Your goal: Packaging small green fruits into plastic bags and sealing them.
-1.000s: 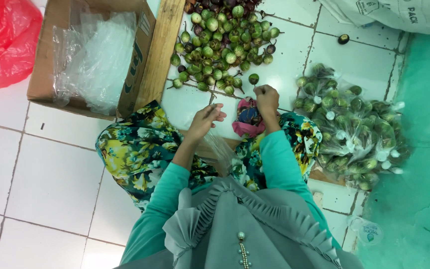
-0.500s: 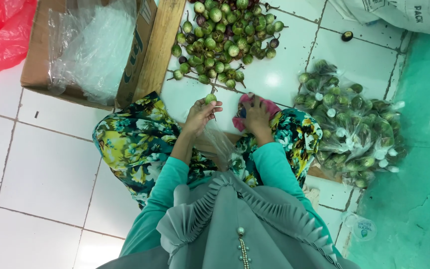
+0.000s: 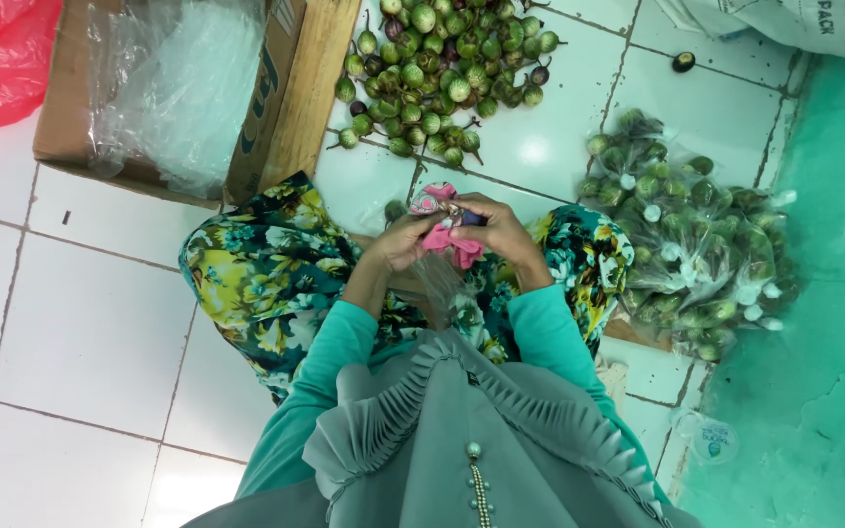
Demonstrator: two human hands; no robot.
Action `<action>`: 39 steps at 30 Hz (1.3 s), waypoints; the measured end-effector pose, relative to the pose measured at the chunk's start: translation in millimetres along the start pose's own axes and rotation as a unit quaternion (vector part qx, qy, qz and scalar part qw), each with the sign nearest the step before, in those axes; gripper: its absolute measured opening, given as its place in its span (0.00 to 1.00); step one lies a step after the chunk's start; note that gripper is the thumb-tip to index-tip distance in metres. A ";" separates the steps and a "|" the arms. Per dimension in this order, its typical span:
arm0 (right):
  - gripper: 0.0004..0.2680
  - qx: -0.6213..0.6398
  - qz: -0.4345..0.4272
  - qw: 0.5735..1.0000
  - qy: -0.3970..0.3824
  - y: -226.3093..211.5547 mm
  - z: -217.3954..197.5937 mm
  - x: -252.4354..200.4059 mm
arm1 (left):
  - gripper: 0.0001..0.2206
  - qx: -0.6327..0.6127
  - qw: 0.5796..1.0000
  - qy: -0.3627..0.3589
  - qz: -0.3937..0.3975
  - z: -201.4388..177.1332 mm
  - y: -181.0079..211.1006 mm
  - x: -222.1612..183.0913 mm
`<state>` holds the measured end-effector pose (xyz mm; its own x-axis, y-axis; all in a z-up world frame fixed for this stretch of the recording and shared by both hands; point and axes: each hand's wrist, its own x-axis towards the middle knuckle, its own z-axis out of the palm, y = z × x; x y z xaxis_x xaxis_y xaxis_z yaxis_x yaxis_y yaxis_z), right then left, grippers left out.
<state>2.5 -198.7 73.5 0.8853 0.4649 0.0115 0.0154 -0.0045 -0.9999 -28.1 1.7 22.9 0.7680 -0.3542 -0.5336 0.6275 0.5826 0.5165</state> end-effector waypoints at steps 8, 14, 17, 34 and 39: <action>0.07 0.056 0.022 0.986 0.157 -32.9 -0.7 4.2 | 0.13 -0.140 0.985 0.034 -0.091 -34.5 -37.6 37.8; 0.14 0.089 0.031 0.987 0.130 -8.1 -24.1 -0.9 | 0.11 -0.183 0.980 0.075 0.000 5.0 -14.8 24.6; 0.22 -0.151 -0.031 0.986 0.067 8.4 4.7 5.5 | 0.13 -0.156 0.982 0.108 0.011 -6.6 -40.0 50.0; 0.16 -0.139 -0.091 0.979 0.117 15.9 -11.6 5.4 | 0.27 -0.121 0.981 0.121 0.087 14.5 -6.8 24.8; 0.11 -0.181 -0.052 0.979 0.083 13.1 6.4 9.7 | 0.20 0.016 0.983 0.181 0.030 9.1 -15.0 23.0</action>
<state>8.3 -188.6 60.5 0.9330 0.3297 0.1442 0.2461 -0.2925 -0.9241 -18.7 -21.9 9.0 0.7114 -0.0340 -0.7020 0.5915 0.5684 0.5719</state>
